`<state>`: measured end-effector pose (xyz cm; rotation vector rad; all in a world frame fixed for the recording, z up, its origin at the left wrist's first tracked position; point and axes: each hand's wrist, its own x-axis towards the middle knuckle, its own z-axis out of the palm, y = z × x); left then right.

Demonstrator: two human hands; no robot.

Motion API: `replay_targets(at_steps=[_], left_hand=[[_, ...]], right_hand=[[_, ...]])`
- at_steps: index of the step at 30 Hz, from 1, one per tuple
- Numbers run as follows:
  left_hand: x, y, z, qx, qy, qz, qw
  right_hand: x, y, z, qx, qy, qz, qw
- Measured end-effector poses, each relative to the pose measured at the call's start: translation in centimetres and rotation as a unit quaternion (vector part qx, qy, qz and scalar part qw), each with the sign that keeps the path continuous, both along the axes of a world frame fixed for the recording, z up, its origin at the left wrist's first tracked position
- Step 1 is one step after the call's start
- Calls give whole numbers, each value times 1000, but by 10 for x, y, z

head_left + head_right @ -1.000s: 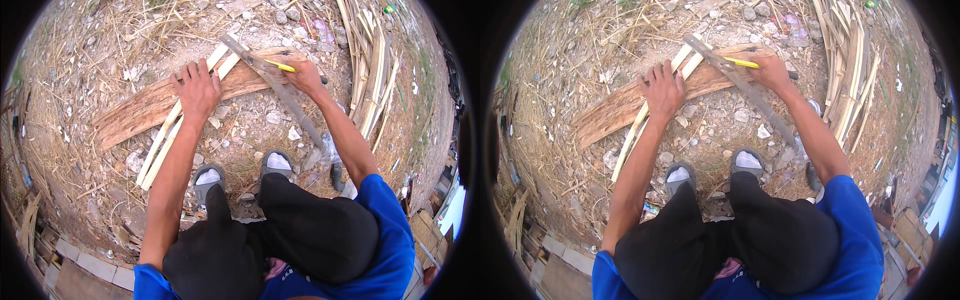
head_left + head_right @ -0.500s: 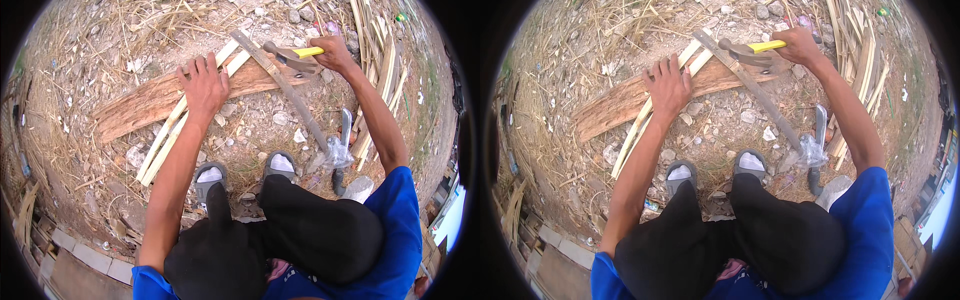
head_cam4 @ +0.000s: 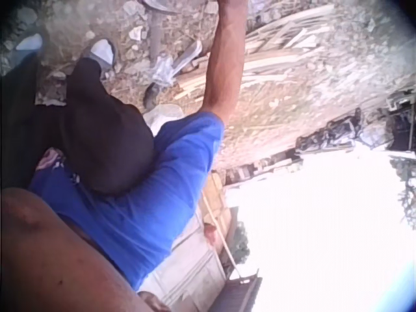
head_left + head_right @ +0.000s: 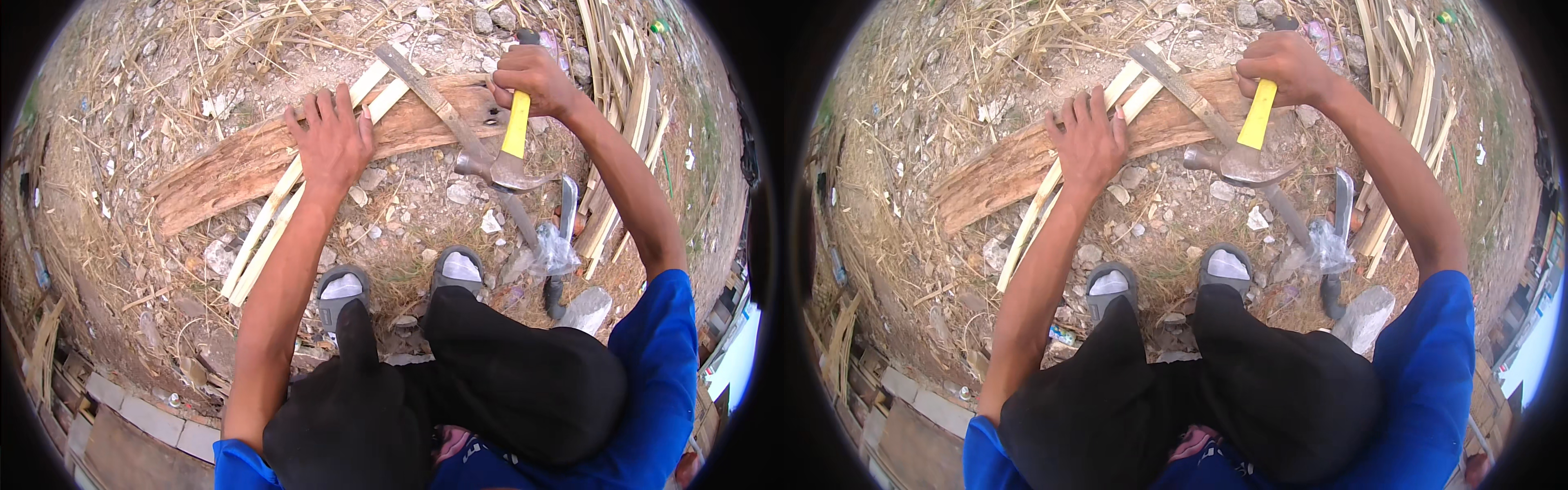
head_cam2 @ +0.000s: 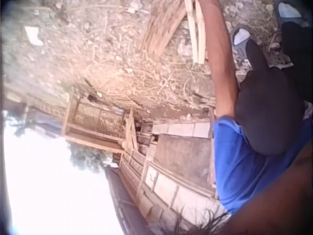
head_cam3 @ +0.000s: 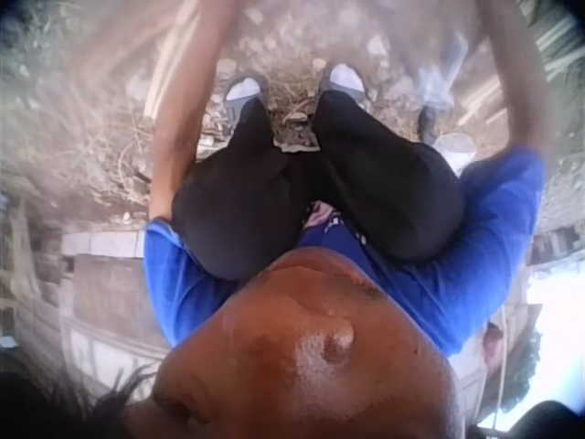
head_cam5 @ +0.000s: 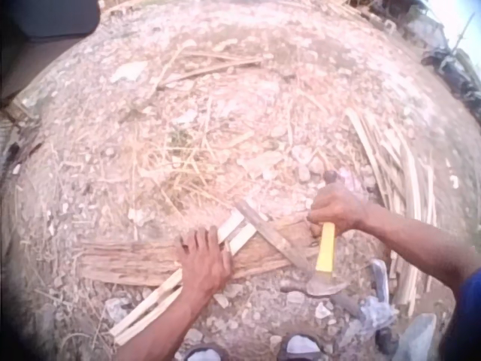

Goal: The person positions bamboo slats against a crossbar, nails them in place using a hammer, and carves a bamboo piece using a knife.

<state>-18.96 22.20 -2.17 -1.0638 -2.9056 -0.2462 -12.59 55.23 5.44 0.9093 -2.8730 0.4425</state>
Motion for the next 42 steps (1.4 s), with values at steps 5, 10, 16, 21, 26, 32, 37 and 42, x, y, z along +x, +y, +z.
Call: replay_targets(at_steps=[5,10,16,21,26,32,37,42], left_hand=[[2,4,-6,7,3,8,1000],[3,1,-1,0,1,-6,1000],[4,6,1,-4,-27,0,1000],[2,3,-5,8,17,-12,1000],[3,3,-3,-18,-20,6,1000],[6,-1,-2,-9,-26,-2,1000],[3,4,-1,-8,-17,3,1000],[3,4,-3,-10,-17,0,1000]], right_hand=[[-10,34,-22,209,-45,-210,954],[-1,16,-6,18,0,-71,997],[-6,27,-52,82,-59,-140,985],[-8,26,-39,-5,-68,-108,992],[-4,19,-36,23,-54,-136,989],[5,29,-34,10,-23,-141,990],[0,29,-55,36,-23,-150,988],[-4,20,-42,16,-63,-139,988]])
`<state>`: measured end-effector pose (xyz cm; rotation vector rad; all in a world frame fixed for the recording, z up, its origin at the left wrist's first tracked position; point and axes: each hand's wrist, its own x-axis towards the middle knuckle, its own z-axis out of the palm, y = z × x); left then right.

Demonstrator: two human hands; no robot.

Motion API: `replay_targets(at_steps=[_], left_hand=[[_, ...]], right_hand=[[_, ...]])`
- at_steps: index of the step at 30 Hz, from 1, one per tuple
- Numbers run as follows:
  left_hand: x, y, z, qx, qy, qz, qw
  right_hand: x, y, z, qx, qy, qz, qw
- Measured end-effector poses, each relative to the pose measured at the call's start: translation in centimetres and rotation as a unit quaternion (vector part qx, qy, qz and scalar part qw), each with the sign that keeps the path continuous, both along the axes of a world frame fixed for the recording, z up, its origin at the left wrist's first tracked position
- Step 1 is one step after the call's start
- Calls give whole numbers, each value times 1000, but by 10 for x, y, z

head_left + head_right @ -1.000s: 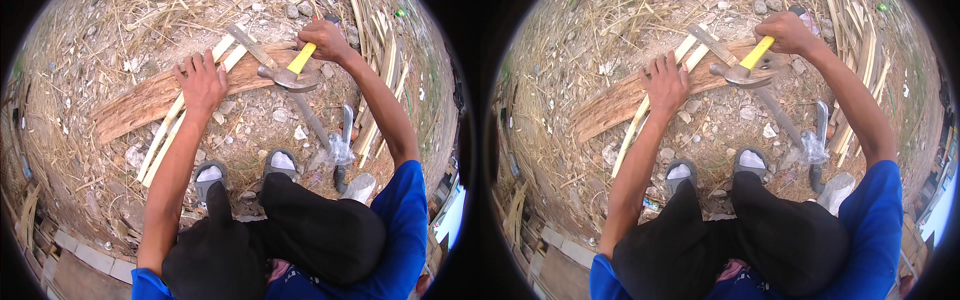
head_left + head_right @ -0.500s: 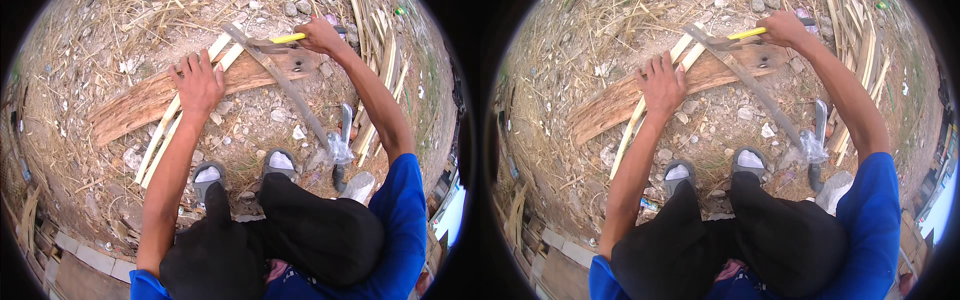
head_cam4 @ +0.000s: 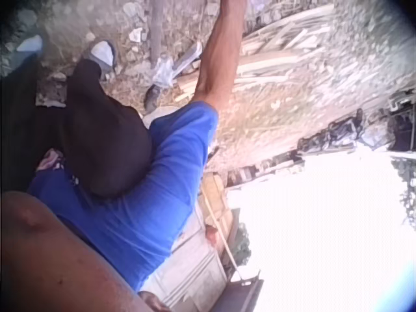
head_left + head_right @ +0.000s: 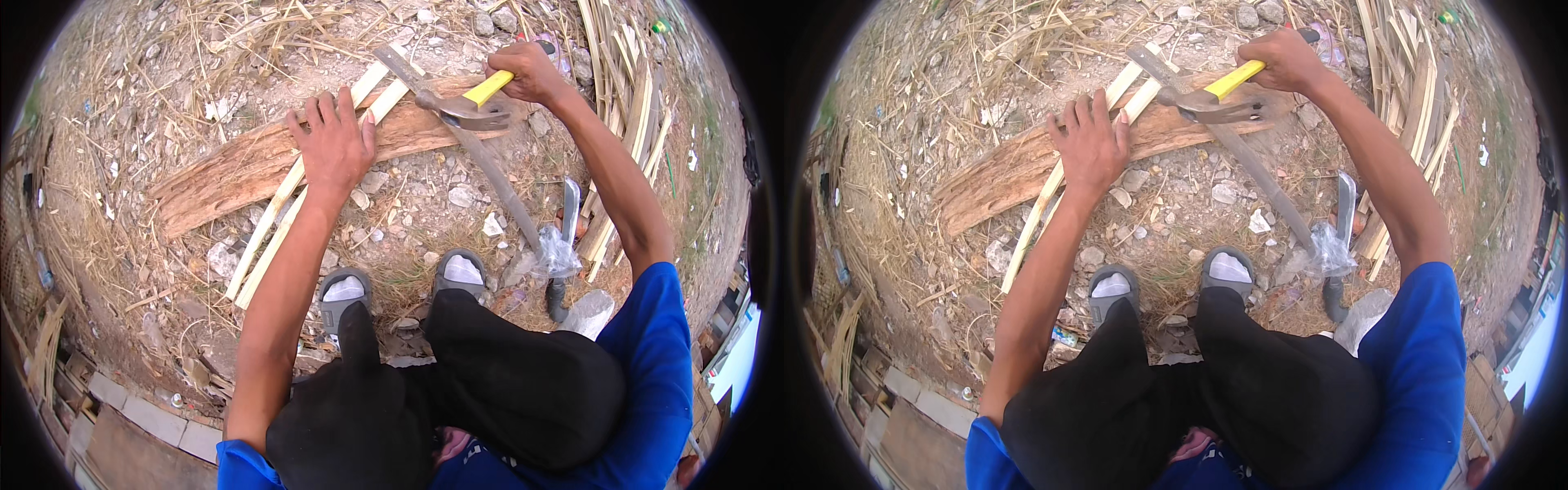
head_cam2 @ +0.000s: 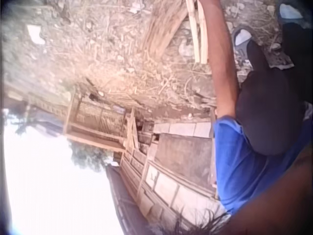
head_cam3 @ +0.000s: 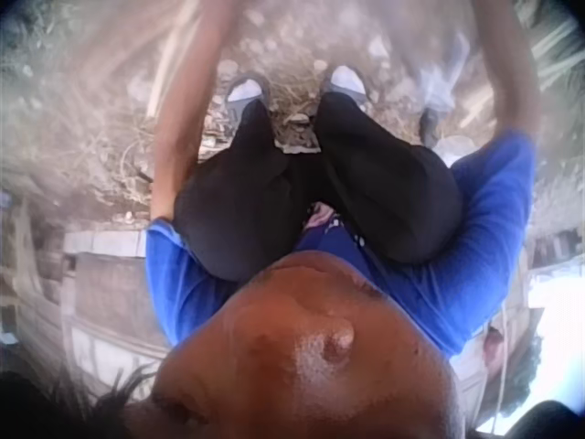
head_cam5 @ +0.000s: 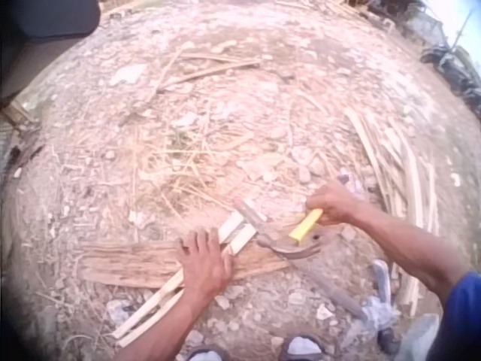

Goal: The person positions bamboo slats against a crossbar, nails them in place using a hammer, and carves a bamboo piece using a knife.

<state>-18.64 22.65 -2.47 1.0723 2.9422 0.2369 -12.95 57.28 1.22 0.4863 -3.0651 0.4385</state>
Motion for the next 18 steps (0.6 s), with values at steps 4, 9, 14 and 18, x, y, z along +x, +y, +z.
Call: replay_targets(at_steps=[4,9,14,18], left_hand=[[0,-1,1,0,12,-2,1000],[2,1,-1,5,6,-2,1000],[0,-3,3,2,5,6,1000],[0,3,1,32,-12,8,999]], right_hand=[[-2,-8,7,30,-2,5,1000],[-3,12,7,102,10,-32,994],[17,-3,0,-15,22,-35,999],[37,-25,-13,-52,-124,-233,963]])
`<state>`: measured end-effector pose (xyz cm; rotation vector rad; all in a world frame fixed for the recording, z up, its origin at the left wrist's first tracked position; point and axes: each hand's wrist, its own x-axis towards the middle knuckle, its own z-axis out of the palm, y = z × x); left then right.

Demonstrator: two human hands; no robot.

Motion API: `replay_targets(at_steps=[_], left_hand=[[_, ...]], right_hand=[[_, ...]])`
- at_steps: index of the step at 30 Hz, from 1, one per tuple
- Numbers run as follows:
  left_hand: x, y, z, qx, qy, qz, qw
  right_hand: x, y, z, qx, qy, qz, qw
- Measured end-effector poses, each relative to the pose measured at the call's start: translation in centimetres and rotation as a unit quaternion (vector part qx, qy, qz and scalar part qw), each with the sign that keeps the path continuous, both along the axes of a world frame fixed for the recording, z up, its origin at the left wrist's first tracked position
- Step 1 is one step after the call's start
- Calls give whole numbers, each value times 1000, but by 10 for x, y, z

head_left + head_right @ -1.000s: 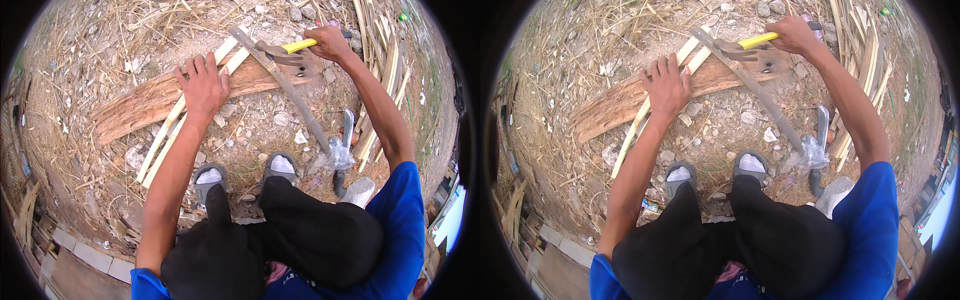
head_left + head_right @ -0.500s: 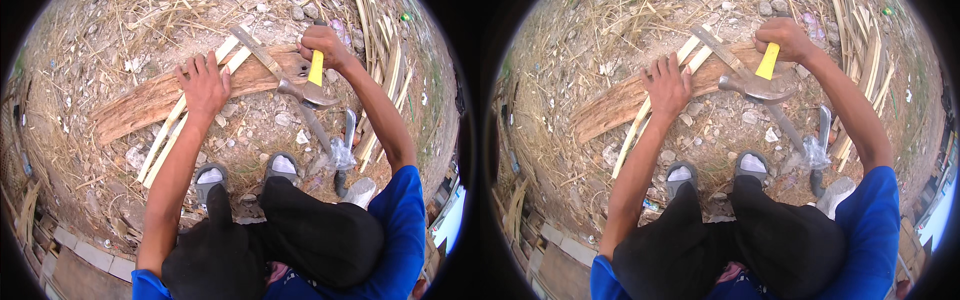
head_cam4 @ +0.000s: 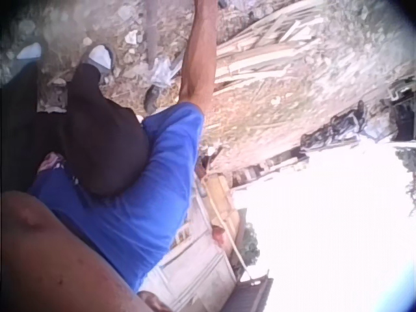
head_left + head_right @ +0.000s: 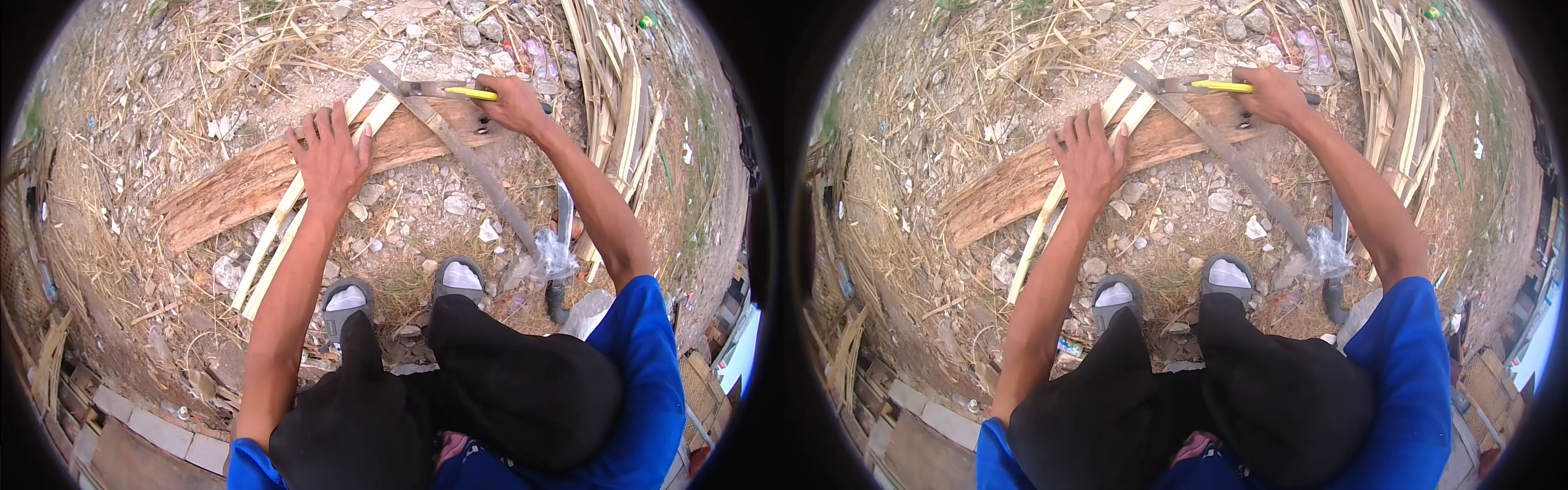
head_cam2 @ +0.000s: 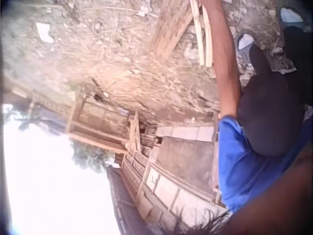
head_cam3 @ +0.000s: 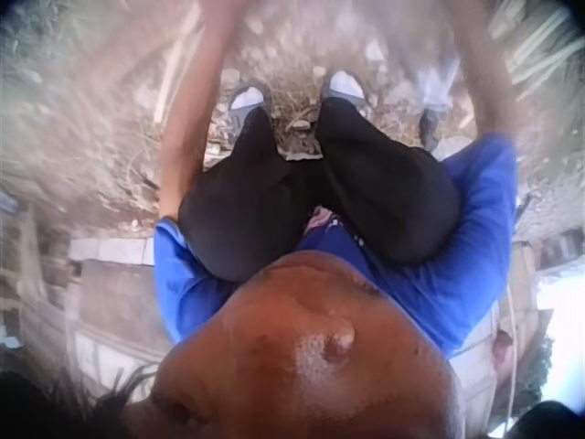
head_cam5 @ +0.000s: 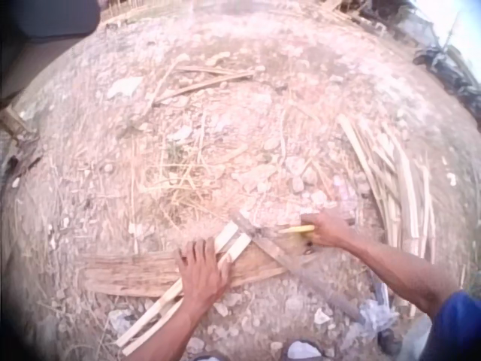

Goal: The person positions bamboo slats against a crossbar, nails them in place using a hammer, and carves a bamboo piece using a knife.

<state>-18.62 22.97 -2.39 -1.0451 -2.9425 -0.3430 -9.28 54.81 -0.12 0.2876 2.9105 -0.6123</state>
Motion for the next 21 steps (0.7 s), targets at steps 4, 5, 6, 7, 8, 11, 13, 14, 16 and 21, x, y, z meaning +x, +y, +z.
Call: replay_targets(at_steps=[4,5,6,7,8,11,13,14,16,21], left_hand=[[-3,-4,4,8,-11,9,1000],[-6,-5,3,8,-9,5,1000],[-9,-7,4,26,-37,19,999],[-12,-6,3,46,-66,32,996],[-12,-4,2,47,-64,28,996],[-23,-5,2,88,-58,29,994],[-33,-4,14,97,-170,44,980],[-36,-7,20,117,-154,23,981],[-42,-13,29,149,-236,36,960],[-25,-20,76,302,-344,37,888]], right_hand=[[-14,-52,12,-215,-57,-168,960],[-22,-62,11,-215,-54,-172,960],[-31,-72,6,-265,-43,-208,941],[-38,-77,5,-311,-32,-244,918],[-44,-79,5,-310,-29,-248,918],[-57,-82,6,-392,-139,-287,863],[-60,-84,11,-472,-166,-315,807],[-56,-84,14,-520,-162,-321,775],[-54,-88,25,-560,-144,-315,753],[-40,-89,74,-646,-112,-286,699]])
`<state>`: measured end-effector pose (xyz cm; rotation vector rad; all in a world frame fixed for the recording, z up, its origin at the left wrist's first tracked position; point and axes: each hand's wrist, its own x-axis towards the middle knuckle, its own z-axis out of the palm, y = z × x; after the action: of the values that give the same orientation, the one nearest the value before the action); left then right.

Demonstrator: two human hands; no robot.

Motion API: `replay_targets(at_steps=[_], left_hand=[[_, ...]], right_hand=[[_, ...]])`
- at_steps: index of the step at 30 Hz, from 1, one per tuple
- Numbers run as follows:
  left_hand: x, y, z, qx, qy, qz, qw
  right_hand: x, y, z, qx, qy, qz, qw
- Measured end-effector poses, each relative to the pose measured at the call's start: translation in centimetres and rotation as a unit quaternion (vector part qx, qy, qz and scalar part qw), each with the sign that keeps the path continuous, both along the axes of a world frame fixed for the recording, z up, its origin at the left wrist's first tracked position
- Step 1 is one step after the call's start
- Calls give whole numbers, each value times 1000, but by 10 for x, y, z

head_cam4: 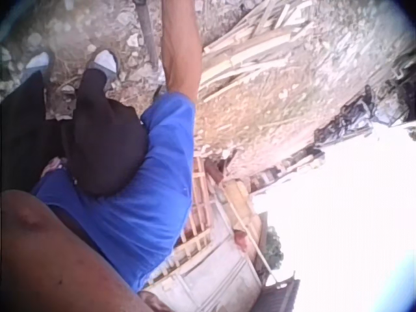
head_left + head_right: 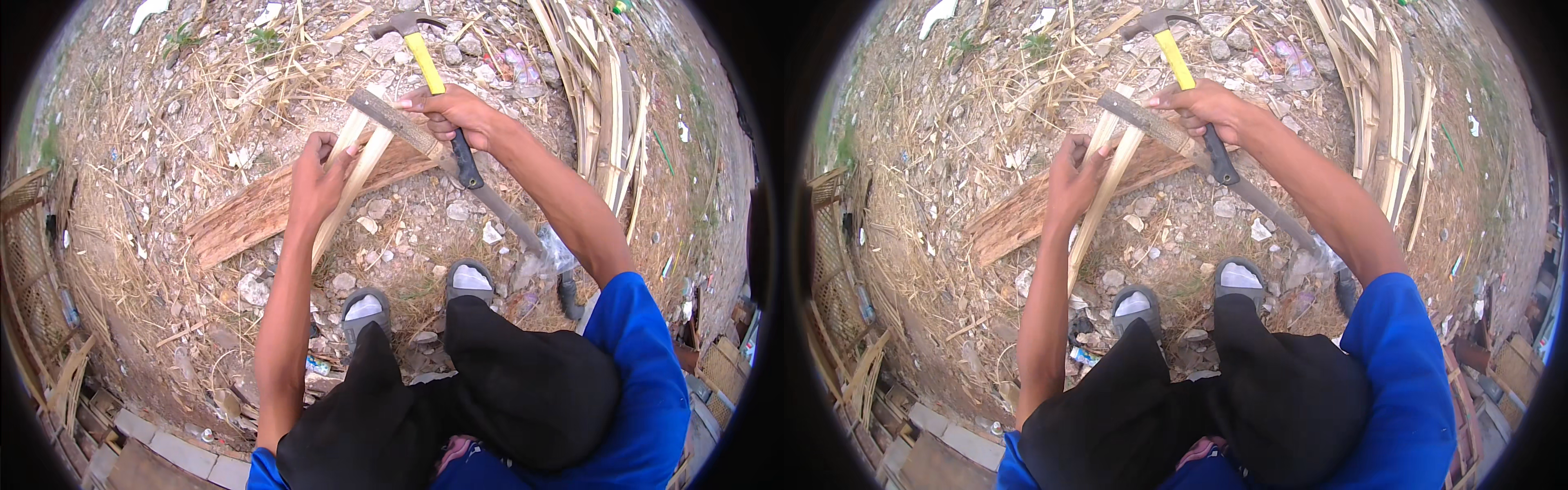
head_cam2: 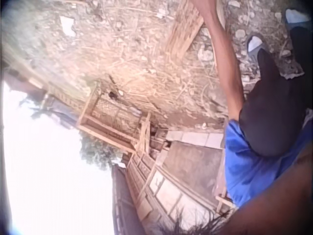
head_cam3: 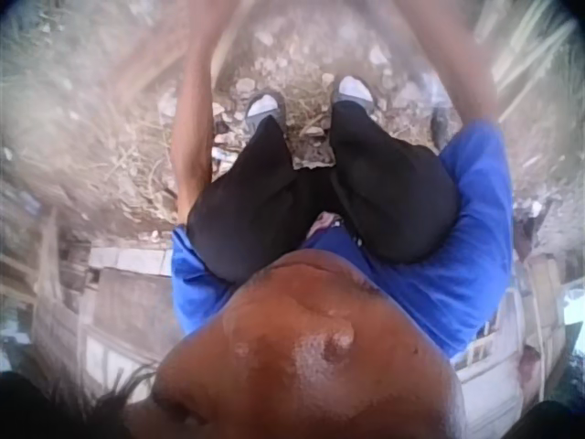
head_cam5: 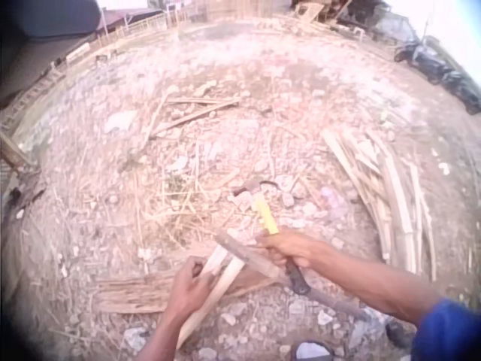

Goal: The person positions bamboo slats against a crossbar, nails them in place using a hammer, and carves a bamboo piece using a knife.

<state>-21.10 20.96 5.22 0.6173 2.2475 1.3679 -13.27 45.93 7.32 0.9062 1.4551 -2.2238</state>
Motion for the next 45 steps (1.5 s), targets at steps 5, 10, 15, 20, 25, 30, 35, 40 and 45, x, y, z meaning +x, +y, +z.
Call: replay_targets(at_steps=[5,10,15,20,25,30,35,40,45], left_hand=[[12,-22,50,0,-143,-11,990],[39,-35,108,33,-123,-13,992],[45,-66,202,94,-46,-21,994],[40,-103,351,125,319,29,939],[65,-107,375,136,733,-43,665],[53,-117,278,-8,792,-57,608],[45,-121,164,-52,712,-72,697],[68,-127,81,-102,634,-123,757],[92,-134,44,-103,586,-171,785]], right_hand=[[16,-19,51,24,27,33,999],[48,-37,106,45,52,11,998],[88,-43,196,44,143,-4,989],[154,-28,268,106,254,-66,959],[207,-21,289,77,290,-169,939],[229,-26,266,59,267,-211,939],[234,-28,211,35,175,-247,952],[227,-34,166,17,103,-232,967],[222,-42,138,5,73,-213,974]])
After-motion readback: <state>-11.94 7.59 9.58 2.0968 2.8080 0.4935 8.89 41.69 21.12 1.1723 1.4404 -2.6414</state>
